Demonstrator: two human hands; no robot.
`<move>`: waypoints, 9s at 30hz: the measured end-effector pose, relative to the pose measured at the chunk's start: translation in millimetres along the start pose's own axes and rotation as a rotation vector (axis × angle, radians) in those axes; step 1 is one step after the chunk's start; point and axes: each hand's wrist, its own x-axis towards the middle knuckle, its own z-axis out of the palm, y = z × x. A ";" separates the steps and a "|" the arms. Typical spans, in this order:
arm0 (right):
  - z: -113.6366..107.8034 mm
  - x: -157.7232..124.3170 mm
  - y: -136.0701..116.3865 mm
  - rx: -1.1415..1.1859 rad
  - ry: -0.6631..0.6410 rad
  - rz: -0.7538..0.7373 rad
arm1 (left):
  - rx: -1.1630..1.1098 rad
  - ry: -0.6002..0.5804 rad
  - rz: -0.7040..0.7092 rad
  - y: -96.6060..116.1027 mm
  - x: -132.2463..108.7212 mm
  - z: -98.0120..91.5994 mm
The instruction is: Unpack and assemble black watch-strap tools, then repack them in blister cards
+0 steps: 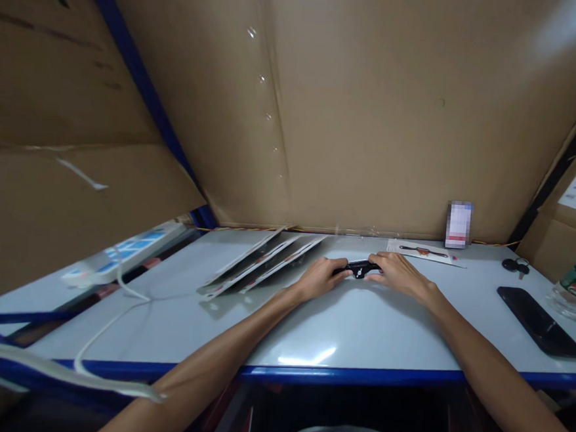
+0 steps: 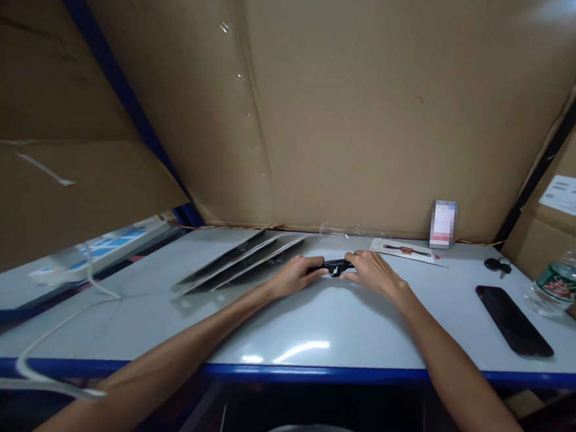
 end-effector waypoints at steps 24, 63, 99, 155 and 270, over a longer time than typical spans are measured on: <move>3.0 -2.1 -4.0 -0.039 0.021 -0.009 | -0.199 -0.151 -0.103 -3.4 7.4 3.8; 8.6 2.6 -13.7 -0.162 0.219 -0.173 | -0.024 0.018 -0.256 17.8 2.4 12.7; 32.8 19.5 -10.1 1.214 0.301 0.380 | -0.445 0.221 -0.277 19.3 5.8 29.3; 28.1 19.0 16.6 1.103 0.522 0.563 | -0.081 0.141 -0.216 18.1 5.8 16.8; -6.8 -4.9 -10.8 -0.173 -0.063 0.308 | -1.757 0.275 -0.245 9.9 8.8 -29.9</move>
